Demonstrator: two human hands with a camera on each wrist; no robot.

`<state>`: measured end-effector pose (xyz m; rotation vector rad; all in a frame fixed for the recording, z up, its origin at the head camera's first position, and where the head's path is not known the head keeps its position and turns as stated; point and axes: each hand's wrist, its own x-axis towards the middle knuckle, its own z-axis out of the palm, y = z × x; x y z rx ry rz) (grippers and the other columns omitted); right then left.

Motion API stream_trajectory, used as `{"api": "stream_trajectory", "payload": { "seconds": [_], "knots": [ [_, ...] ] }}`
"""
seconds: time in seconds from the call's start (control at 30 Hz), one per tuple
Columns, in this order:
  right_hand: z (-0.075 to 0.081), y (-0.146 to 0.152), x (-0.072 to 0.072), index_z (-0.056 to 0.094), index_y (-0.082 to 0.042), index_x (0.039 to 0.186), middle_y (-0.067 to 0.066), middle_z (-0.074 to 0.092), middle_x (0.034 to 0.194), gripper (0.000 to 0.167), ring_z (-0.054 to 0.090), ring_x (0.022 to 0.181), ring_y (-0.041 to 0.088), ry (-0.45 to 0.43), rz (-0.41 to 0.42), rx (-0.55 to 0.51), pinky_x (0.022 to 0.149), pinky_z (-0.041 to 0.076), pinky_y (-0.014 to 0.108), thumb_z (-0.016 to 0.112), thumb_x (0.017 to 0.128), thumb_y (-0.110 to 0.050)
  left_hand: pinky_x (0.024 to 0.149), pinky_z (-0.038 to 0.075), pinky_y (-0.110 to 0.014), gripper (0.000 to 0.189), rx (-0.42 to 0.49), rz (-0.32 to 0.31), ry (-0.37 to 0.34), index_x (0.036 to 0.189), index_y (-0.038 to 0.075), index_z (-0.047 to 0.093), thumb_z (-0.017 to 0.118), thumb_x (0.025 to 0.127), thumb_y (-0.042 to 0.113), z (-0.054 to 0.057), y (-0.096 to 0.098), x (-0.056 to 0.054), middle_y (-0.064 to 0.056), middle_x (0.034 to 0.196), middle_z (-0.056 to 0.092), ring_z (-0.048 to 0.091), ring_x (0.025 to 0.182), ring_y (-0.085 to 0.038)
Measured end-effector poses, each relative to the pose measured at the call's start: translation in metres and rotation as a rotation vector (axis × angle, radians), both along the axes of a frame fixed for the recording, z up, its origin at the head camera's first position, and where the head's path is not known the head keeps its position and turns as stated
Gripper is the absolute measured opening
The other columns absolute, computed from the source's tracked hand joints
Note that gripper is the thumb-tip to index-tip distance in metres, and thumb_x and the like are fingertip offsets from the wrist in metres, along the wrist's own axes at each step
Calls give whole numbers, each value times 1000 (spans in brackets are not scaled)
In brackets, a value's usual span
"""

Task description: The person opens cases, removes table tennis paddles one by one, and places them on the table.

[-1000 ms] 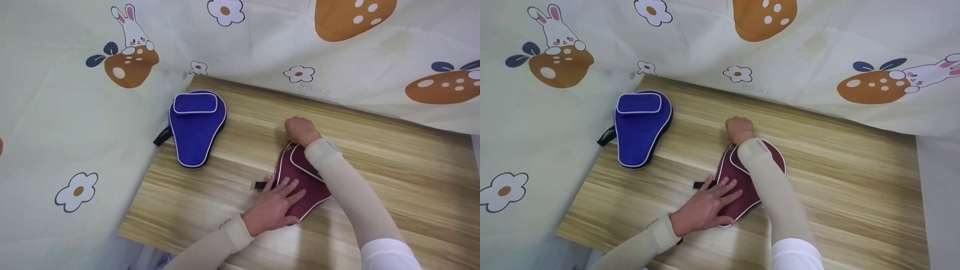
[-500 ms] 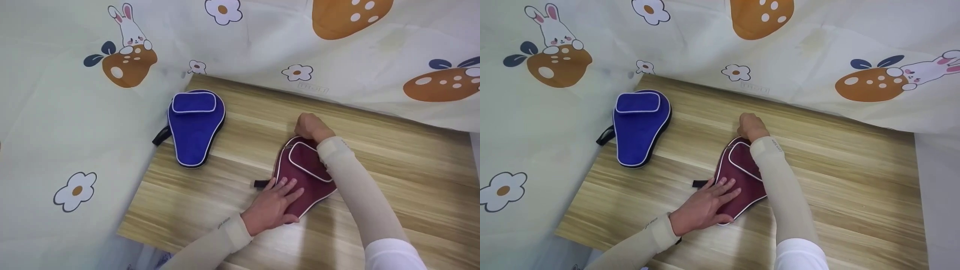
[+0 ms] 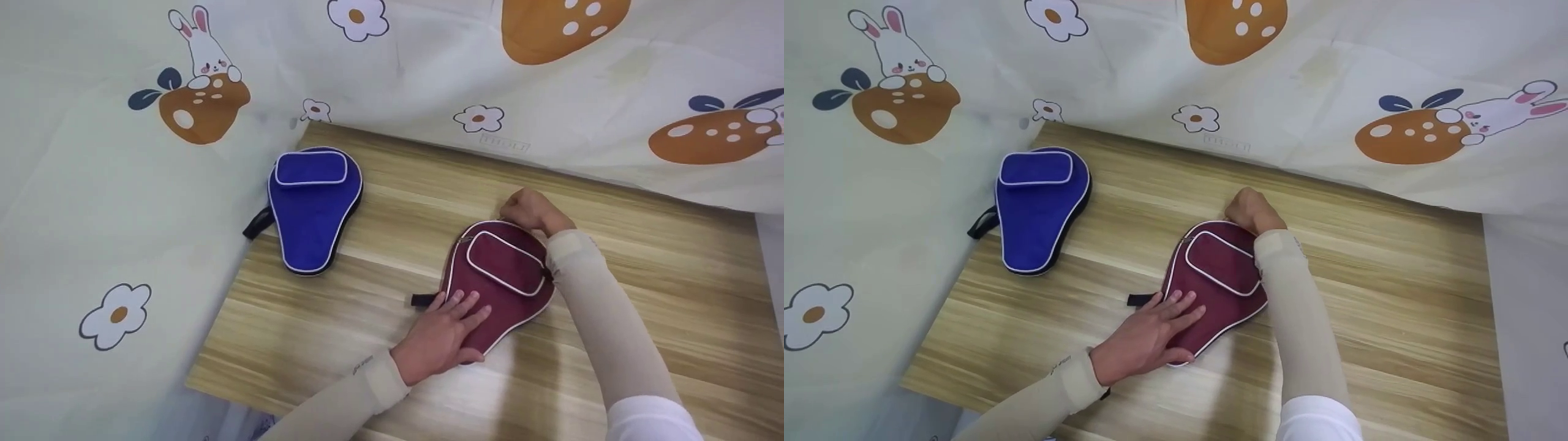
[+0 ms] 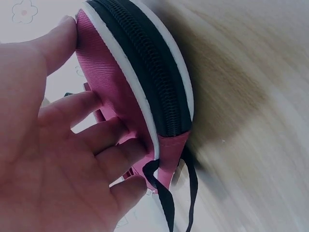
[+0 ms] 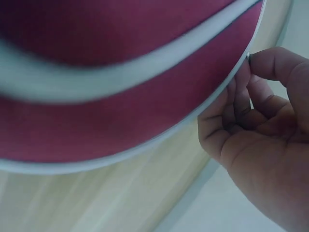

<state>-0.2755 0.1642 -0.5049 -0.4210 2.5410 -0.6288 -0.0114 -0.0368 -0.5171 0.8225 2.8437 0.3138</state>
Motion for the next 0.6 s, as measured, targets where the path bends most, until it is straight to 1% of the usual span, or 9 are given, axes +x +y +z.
{"api": "stream_trajectory", "payload": {
  "seconds": [0.07, 0.17, 0.27, 0.37, 0.43, 0.5, 0.6],
  "knots": [
    [-1, 10, 1, 75, 2, 91, -7, 59, 67, 26, 49, 62, 7, -40, -43, -43, 57, 40, 22, 59, 89, -18, 123, 34, -44, 76, 3, 3, 1, 157, 25, 42, 56, 93, 64, 0, 1, 0, -6, 163, 41, 42, 150, -28],
    [-5, 23, 7, 75, 6, 99, -5, 63, 71, 28, 52, 61, 4, -100, -106, -113, 56, 43, 20, 61, 94, -18, 123, 35, -43, 76, 3, 0, -7, 157, 25, 43, 57, 93, 63, 1, 0, 1, -6, 163, 42, 43, 150, -28],
    [-8, 35, 14, 73, 7, 108, -5, 66, 77, 31, 57, 67, 3, -165, -163, -177, 61, 48, 19, 61, 98, -19, 122, 35, -43, 76, -1, -8, -4, 156, 25, 43, 56, 93, 64, -1, -1, 1, -5, 162, 42, 43, 150, -26],
    [-9, 45, 19, 72, 8, 114, -7, 66, 78, 33, 59, 70, 3, -210, -194, -223, 64, 50, 19, 60, 100, -19, 122, 36, -43, 75, 0, -13, 0, 156, 26, 43, 56, 92, 64, -2, -3, 2, -5, 162, 43, 44, 149, -25],
    [-9, 52, 22, 72, 8, 114, -8, 65, 77, 33, 58, 69, 3, -223, -210, -250, 64, 50, 19, 60, 100, -20, 122, 36, -43, 75, 9, -15, 3, 156, 25, 44, 58, 92, 63, -2, -3, 2, -5, 161, 44, 44, 149, -26],
    [-10, 60, 24, 71, 9, 110, -8, 63, 75, 32, 56, 67, 3, -221, -220, -263, 62, 49, 18, 60, 100, -20, 122, 36, -43, 75, 22, -16, 1, 156, 25, 44, 59, 92, 62, -2, -3, 1, -6, 161, 44, 45, 148, -26],
    [-12, 73, 26, 68, 8, 107, -5, 58, 78, 31, 54, 69, 5, -251, -236, -294, 63, 47, 20, 58, 102, -20, 122, 36, -44, 74, 35, -18, -16, 156, 25, 44, 59, 92, 61, -2, -2, -1, -6, 161, 43, 45, 149, -27]
  ]
}}
